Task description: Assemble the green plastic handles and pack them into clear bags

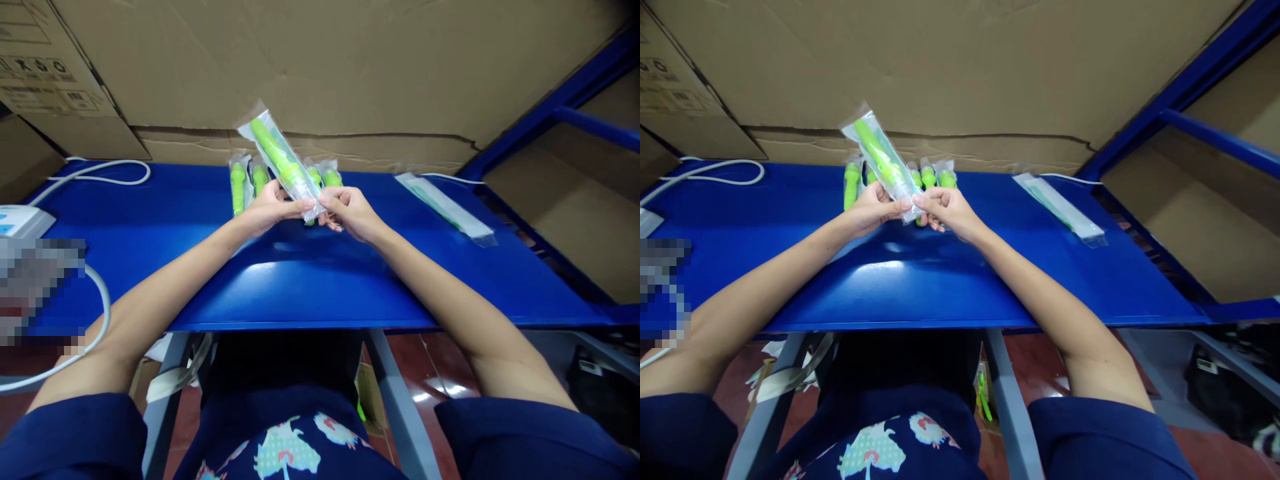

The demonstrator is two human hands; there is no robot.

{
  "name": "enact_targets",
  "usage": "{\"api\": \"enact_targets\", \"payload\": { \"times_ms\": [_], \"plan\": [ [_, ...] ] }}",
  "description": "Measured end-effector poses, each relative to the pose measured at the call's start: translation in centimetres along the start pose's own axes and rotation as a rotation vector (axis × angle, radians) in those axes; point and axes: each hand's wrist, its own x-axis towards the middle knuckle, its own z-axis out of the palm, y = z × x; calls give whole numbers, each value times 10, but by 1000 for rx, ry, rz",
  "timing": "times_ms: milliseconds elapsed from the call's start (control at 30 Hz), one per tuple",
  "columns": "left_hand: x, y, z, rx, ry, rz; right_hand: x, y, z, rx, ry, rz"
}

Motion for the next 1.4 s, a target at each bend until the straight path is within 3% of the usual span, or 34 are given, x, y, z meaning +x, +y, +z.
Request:
{"api": "enact_targets", "payload": {
  "times_ms": [267,500,633,867,1400],
  "plan": [
    [0,3,0,-20,-9,-21,1,6,0,9,7,7],
    [5,8,-4,-68,-9,38,9,-5,-10,250,215,-35],
    [5,7,-5,-63,8,35,10,-8,-21,312,145,-10],
    [6,3,-5,-53,-10,33,5,-15,-30,180,31,-21],
    [4,5,-2,-50,-4,16,4,-19,-22,182,5,-45]
  ]
}}
